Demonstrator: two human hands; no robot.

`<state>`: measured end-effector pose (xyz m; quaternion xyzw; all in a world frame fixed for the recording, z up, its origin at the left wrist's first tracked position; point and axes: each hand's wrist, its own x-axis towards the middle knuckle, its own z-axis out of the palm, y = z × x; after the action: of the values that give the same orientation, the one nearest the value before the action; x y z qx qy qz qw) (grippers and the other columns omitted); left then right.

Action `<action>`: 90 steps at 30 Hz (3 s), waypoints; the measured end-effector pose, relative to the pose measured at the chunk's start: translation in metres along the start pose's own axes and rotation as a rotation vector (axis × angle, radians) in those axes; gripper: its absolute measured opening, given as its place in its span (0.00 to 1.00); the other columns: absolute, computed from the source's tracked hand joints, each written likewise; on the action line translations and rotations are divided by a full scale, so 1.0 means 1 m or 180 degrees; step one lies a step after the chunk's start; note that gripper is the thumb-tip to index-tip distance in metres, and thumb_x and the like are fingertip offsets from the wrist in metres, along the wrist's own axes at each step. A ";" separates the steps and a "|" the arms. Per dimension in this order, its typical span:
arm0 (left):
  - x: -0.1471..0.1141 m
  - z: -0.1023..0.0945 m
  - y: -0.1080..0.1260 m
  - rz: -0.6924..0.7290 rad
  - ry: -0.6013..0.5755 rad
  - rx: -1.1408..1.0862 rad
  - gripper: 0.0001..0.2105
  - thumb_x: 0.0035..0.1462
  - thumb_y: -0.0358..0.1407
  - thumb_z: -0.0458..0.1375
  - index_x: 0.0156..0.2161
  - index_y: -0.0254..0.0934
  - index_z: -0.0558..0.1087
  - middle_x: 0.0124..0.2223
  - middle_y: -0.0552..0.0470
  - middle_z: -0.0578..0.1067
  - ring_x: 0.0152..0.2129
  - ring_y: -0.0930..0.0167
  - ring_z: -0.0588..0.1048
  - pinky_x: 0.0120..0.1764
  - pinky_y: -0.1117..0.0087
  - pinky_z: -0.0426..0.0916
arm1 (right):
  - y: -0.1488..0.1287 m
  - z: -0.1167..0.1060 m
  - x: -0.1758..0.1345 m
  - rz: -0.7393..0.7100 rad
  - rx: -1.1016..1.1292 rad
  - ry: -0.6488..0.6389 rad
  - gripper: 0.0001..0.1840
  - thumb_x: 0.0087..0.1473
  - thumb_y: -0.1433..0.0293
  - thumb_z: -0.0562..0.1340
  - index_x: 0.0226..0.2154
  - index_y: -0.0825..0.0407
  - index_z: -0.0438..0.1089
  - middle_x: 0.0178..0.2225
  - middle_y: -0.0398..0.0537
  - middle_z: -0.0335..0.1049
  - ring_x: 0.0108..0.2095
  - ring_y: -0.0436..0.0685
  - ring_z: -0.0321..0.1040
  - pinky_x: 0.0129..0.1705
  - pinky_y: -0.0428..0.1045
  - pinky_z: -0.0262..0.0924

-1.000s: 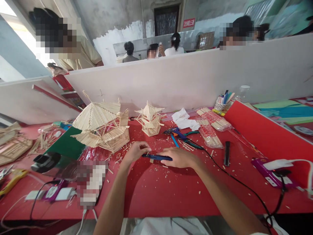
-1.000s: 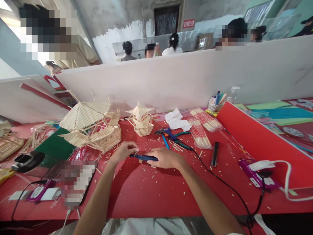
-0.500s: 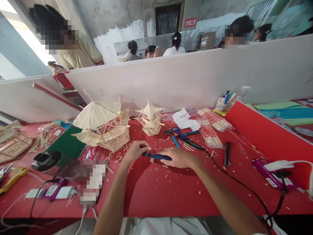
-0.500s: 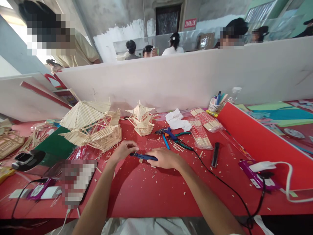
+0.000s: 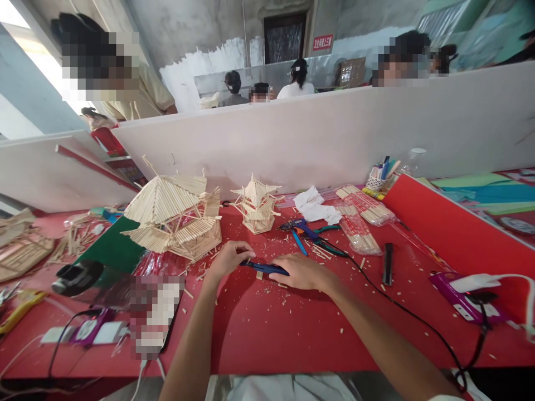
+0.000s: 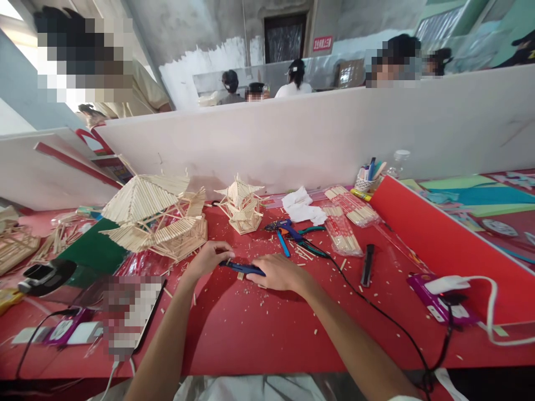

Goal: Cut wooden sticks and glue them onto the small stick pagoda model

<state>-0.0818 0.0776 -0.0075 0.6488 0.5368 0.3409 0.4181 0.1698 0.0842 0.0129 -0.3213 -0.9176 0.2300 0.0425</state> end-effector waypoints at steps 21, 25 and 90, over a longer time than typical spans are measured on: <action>0.002 0.003 -0.002 0.0117 0.0028 0.0290 0.15 0.54 0.46 0.62 0.30 0.34 0.77 0.24 0.53 0.74 0.22 0.74 0.66 0.28 0.74 0.61 | 0.002 0.002 0.001 -0.0077 0.0088 -0.0010 0.20 0.65 0.54 0.54 0.38 0.50 0.75 0.38 0.52 0.78 0.39 0.61 0.73 0.37 0.48 0.53; 0.001 0.000 -0.005 0.0156 -0.0048 0.0310 0.14 0.55 0.45 0.61 0.31 0.34 0.78 0.25 0.53 0.75 0.22 0.74 0.67 0.28 0.74 0.61 | 0.002 0.002 0.001 -0.0120 0.0155 0.0007 0.21 0.65 0.54 0.53 0.37 0.50 0.75 0.38 0.51 0.78 0.37 0.59 0.73 0.37 0.48 0.53; 0.015 -0.017 -0.035 0.0278 0.1174 0.0274 0.10 0.55 0.43 0.60 0.33 0.37 0.77 0.32 0.51 0.79 0.29 0.69 0.74 0.35 0.71 0.66 | 0.009 0.010 0.064 -0.0022 -0.1854 0.0103 0.28 0.67 0.53 0.50 0.43 0.59 0.74 0.37 0.64 0.79 0.39 0.69 0.77 0.40 0.54 0.63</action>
<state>-0.1085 0.0983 -0.0326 0.6153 0.5896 0.4486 0.2693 0.1219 0.1254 -0.0050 -0.3205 -0.9453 -0.0484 -0.0362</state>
